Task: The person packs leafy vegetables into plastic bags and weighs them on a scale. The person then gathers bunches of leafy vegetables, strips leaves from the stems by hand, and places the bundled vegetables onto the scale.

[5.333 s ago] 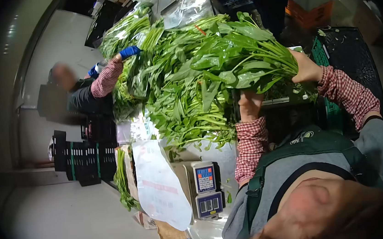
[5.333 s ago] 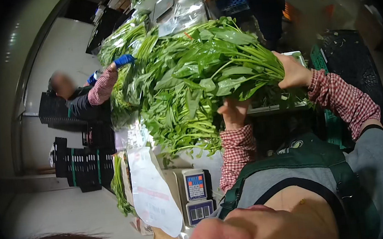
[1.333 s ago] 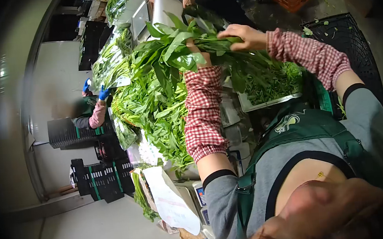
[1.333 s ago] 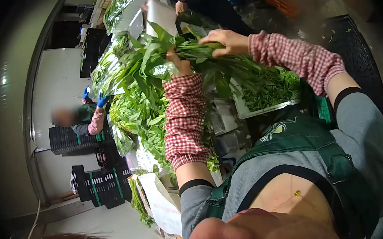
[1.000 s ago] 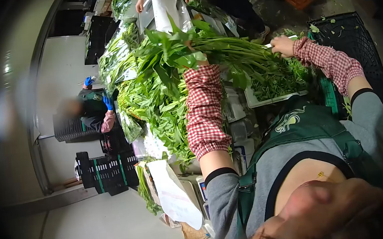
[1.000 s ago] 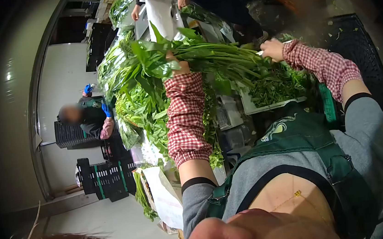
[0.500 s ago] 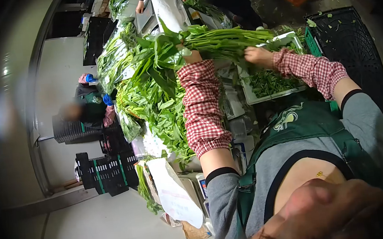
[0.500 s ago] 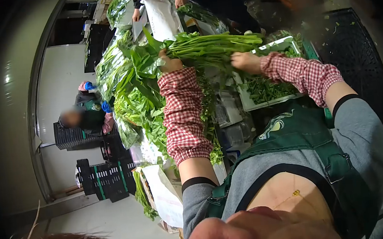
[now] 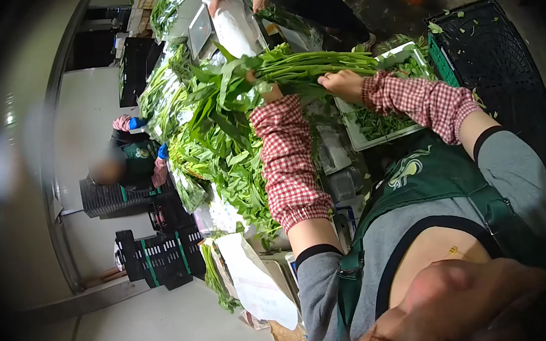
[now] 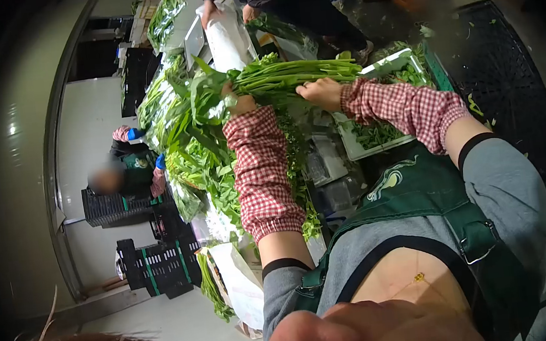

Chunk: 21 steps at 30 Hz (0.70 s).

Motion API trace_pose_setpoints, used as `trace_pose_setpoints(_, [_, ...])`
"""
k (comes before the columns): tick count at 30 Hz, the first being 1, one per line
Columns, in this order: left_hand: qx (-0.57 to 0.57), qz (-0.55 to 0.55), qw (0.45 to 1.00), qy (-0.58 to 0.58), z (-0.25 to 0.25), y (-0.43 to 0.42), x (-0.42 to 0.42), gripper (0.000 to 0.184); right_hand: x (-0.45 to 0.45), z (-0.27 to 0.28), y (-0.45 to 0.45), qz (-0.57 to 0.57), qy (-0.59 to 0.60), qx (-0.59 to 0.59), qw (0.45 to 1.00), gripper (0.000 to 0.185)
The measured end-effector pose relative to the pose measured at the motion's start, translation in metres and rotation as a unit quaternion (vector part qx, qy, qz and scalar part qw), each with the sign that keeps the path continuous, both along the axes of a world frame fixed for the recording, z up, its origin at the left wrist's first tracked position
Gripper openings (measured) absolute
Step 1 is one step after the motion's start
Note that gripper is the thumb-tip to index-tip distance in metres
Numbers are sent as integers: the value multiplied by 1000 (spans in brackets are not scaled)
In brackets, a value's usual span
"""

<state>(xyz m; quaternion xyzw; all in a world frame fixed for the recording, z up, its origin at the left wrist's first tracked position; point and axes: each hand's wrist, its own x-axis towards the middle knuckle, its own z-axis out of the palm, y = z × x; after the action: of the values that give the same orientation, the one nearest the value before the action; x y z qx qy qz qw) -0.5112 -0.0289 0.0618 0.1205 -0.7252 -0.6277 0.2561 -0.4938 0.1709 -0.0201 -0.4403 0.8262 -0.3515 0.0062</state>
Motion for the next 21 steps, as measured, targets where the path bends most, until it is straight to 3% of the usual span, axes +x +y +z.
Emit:
trace_pose_setpoints(2, [-53, 16, 998, 17, 11, 6, 13, 29, -5, -16, 12, 59, 55, -10, 997, 20])
trace_pose_setpoints(3, [-184, 53, 981, -34, 28, 22, 31, 28, -3, -30, 26, 76, 89, -14, 993, 14])
trace_pose_setpoints(4, [-311, 88, 943, -83, 37, 30, 43, 27, -4, -45, 41, 59, -28, 64, 996, 13])
trace_pose_setpoints(5, [-312, 84, 943, -82, 34, 26, 47, 27, -8, -68, 61, 41, -145, 139, 979, 13])
trace_pose_setpoints(6, [-264, 51, 963, -11, 27, 15, 47, 26, -23, -145, 74, 105, 21, 197, 975, 14])
trace_pose_setpoints(8, [-160, -17, 979, 127, 18, -1, 45, 25, -20, -107, 129, 194, -77, 258, 943, 19])
trace_pose_setpoints(9, [-162, -19, 978, 128, 24, -5, 44, 25, -23, -64, 148, 201, -158, 175, 951, 22])
trace_pose_setpoints(10, [67, -49, 991, 102, 35, -11, 42, 24, -29, -17, 158, 205, -238, 87, 945, 24])
trace_pose_setpoints(11, [293, -74, 951, 67, 45, -17, 42, 23, -40, 18, 171, 148, -262, 36, 953, 28])
trace_pose_setpoints(12, [504, -92, 859, 25, 49, -20, 43, 21, -53, 43, 177, 90, -286, -16, 954, 34])
trace_pose_setpoints(14, [495, -110, 862, 22, 51, -20, 45, 20, -64, 79, 159, 69, -201, -157, 964, 35])
trace_pose_setpoints(16, [485, -147, 861, 40, 51, -17, 41, 18, -70, 85, 113, 214, -10, -153, 965, 38])
trace_pose_setpoints(18, [485, -160, 858, 49, 52, -20, 36, 20, -59, 56, 77, 329, -122, -130, 927, 43])
trace_pose_setpoints(21, [486, -164, 854, 86, 58, -28, 39, 23, -31, 44, 72, 333, -128, -156, 921, 39])
